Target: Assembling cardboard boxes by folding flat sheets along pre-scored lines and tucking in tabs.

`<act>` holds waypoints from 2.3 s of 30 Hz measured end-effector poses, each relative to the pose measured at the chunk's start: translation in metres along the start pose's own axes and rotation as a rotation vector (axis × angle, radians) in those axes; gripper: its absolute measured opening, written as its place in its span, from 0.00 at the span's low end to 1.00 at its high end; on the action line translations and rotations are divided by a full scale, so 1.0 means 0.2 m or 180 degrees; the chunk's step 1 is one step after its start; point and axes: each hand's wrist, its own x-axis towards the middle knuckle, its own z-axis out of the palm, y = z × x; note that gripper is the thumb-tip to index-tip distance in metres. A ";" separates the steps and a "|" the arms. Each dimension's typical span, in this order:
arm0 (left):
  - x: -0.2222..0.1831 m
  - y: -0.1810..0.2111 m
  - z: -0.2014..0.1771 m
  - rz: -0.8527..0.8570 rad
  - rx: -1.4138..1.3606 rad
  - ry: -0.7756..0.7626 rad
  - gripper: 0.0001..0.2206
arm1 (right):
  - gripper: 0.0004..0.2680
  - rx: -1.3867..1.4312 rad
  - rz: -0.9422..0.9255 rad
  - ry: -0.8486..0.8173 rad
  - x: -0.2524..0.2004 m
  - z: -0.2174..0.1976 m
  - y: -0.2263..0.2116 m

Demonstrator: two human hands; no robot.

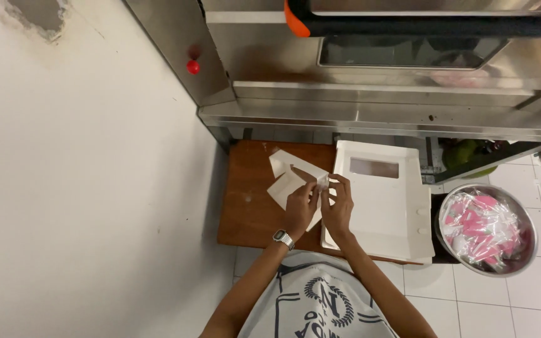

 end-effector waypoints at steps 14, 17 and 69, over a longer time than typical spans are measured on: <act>0.06 -0.04 0.19 -0.1046 -0.0994 0.0128 0.06 | 0.03 -0.0033 0.0120 -0.0075 0.05 -0.06 0.13; 0.05 -0.06 0.16 -0.0994 -0.0657 0.0312 0.06 | 0.03 0.0188 0.0337 -0.0007 0.07 -0.10 0.18; 0.11 -0.20 0.11 -0.1766 -0.2555 -0.1200 0.15 | 0.07 -0.0960 -0.0763 -0.1475 0.22 -0.22 0.09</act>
